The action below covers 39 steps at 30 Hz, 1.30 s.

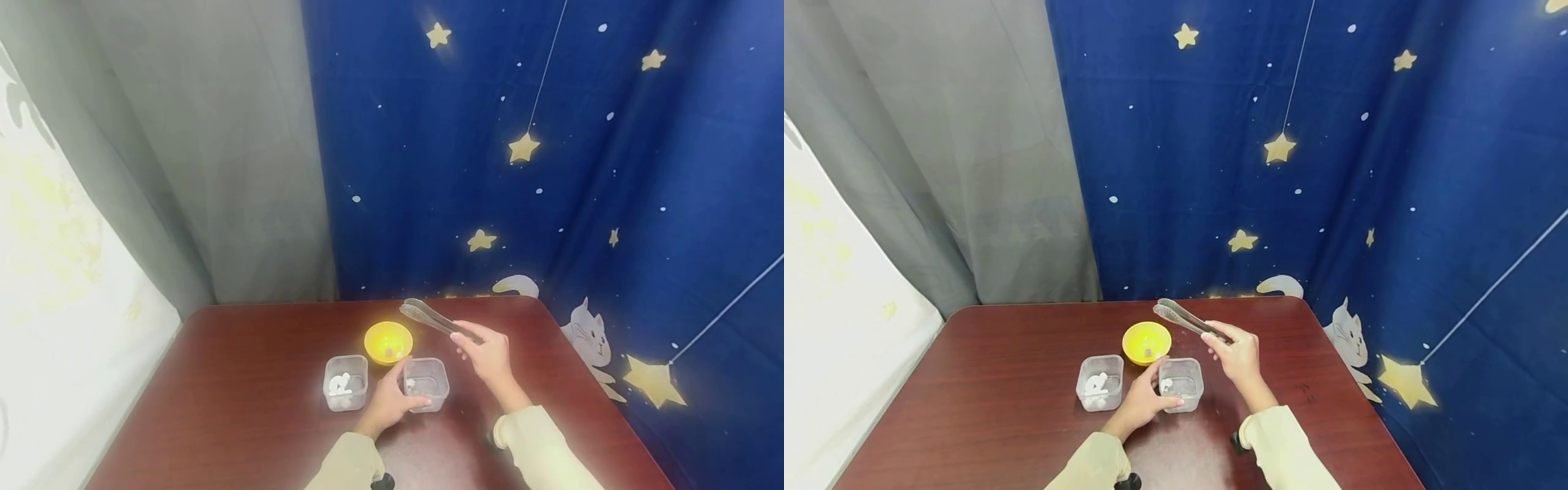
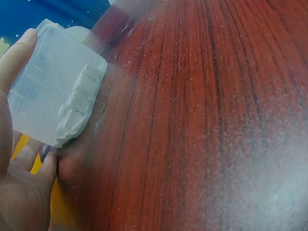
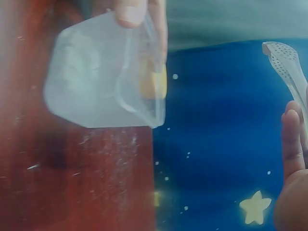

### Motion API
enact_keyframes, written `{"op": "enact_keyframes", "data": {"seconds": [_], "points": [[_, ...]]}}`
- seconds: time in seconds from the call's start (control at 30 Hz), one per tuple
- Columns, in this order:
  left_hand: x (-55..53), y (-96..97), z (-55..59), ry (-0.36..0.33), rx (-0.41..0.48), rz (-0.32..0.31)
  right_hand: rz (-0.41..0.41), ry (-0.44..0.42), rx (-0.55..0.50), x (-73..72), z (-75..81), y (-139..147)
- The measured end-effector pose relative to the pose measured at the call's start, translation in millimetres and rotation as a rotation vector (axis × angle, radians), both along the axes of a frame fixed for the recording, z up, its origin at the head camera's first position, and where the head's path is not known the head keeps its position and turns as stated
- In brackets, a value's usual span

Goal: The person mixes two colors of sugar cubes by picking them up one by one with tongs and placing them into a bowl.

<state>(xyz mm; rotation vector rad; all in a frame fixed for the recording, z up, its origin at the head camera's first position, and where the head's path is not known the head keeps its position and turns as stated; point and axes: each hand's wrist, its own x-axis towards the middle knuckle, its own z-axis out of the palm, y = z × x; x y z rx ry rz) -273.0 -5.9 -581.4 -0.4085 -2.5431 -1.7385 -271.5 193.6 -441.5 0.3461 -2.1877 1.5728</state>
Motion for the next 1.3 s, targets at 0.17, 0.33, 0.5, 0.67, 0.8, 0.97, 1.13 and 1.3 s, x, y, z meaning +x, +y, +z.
{"op": "enact_keyframes", "data": {"seconds": [0.17,0.33,0.5,0.67,0.8,0.97,1.13,1.3], "points": [[0.4,0.0,-0.7,0.017,0.004,0.007,-0.009,-0.003,-0.007,-5.6,7.8,-3.9],[1.8,0.5,-0.1,0.003,0.004,0.006,-0.012,-0.051,-0.022,-17.7,-8.9,2.3],[1.6,2.1,1.1,0.006,0.018,0.001,-0.015,-0.077,-0.036,-23.9,-32.4,14.2],[0.7,3.2,2.1,0.014,0.018,-0.002,0.013,-0.095,-0.023,-15.9,-44.3,23.9],[0.7,2.4,2.9,0.016,0.015,-0.002,0.065,-0.135,0.018,-12.7,-50.2,32.4],[1.0,0.4,3.0,0.007,0.01,-0.001,0.128,-0.206,0.111,-12.4,-51.9,41.9],[1.0,-0.7,2.4,-0.028,0.006,0.002,0.187,-0.232,0.166,-13.6,-54.2,48.7],[0.8,-0.6,2.4,-0.034,0.012,-0.002,0.231,-0.249,0.234,-12.0,-55.1,53.3]]}}
